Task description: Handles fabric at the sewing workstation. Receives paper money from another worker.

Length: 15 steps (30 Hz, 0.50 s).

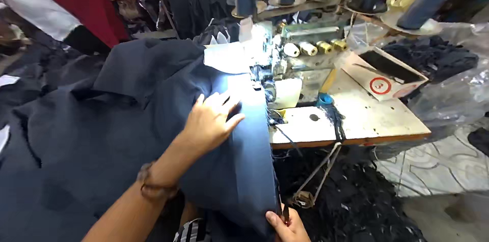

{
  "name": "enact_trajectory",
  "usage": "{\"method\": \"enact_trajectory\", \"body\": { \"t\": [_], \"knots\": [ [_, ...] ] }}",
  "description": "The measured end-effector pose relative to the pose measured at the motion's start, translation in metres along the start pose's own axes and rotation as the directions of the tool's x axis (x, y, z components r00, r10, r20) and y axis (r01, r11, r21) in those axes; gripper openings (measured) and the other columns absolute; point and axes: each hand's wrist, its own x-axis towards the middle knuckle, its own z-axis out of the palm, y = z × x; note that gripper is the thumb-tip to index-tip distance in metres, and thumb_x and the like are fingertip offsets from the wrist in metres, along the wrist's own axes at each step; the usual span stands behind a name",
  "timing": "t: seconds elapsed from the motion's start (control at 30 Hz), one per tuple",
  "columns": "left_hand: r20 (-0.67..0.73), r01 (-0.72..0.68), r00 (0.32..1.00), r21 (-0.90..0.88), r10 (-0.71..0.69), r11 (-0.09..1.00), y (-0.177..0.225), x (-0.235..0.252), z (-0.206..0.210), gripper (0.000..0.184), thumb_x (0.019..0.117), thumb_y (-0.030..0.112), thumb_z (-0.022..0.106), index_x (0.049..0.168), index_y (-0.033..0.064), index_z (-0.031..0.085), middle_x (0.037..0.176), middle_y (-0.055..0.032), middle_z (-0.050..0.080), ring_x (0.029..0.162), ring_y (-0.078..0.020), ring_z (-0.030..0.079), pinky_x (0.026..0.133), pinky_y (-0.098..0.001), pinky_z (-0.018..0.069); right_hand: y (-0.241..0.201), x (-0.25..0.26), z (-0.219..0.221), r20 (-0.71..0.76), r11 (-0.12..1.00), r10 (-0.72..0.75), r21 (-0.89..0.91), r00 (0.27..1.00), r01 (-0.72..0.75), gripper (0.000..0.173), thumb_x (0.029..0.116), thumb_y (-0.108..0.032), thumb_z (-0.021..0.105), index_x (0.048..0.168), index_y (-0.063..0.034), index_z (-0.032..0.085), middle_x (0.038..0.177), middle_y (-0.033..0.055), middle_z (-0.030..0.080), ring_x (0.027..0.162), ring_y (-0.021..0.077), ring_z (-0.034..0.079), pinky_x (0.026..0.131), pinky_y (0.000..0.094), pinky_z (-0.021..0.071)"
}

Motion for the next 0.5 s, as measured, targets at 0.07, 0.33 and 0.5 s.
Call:
{"method": "enact_trajectory", "body": {
  "t": [0.07, 0.33, 0.5],
  "knots": [
    [0.109, 0.094, 0.989, 0.040, -0.098, 0.995, -0.015, 0.029, -0.002, 0.063, 0.1026, 0.061, 0.042, 0.150, 0.0221, 0.054, 0.154, -0.0130, 0.051, 0.140, -0.0364, 0.049, 0.110, -0.0680, 0.0347, -0.009, 0.018, -0.001, -0.034, 0.999, -0.024, -0.046, 0.999, 0.022, 0.013, 0.0974, -0.001, 0.051, 0.092, -0.0035, 0.063, 0.065, -0.0091, 0.063, 0.050, -0.0029, 0.057, 0.050, 0.0189, 0.0521],
    [0.420, 0.241, 0.865, 0.134, -0.276, 0.961, -0.043, 0.100, -0.012, 0.097, 0.0822, 0.081, 0.060, 0.162, 0.0320, 0.032, 0.168, -0.0108, 0.028, 0.151, -0.0372, 0.032, 0.117, -0.0696, 0.0208, -0.036, 0.091, -0.003, -0.084, 0.996, -0.075, -0.052, 0.994, 0.070, 0.016, 0.0997, -0.001, 0.048, 0.091, -0.0096, 0.058, 0.056, -0.0111, 0.061, 0.043, -0.0006, 0.057, 0.044, 0.0179, 0.0519],
    [0.446, 0.319, 0.820, 0.164, -0.359, 0.933, -0.057, 0.137, -0.015, 0.105, 0.0794, 0.070, 0.073, 0.164, 0.0342, 0.023, 0.171, -0.0092, 0.022, 0.149, -0.0408, 0.036, 0.112, -0.0695, 0.0294, -0.062, 0.126, 0.000, -0.121, 0.993, -0.117, -0.005, 0.986, 0.117, 0.008, 0.0993, -0.002, 0.049, 0.103, -0.0095, 0.050, 0.057, -0.0131, 0.056, 0.039, -0.0008, 0.051, 0.041, 0.0183, 0.0513]
  ]
}}
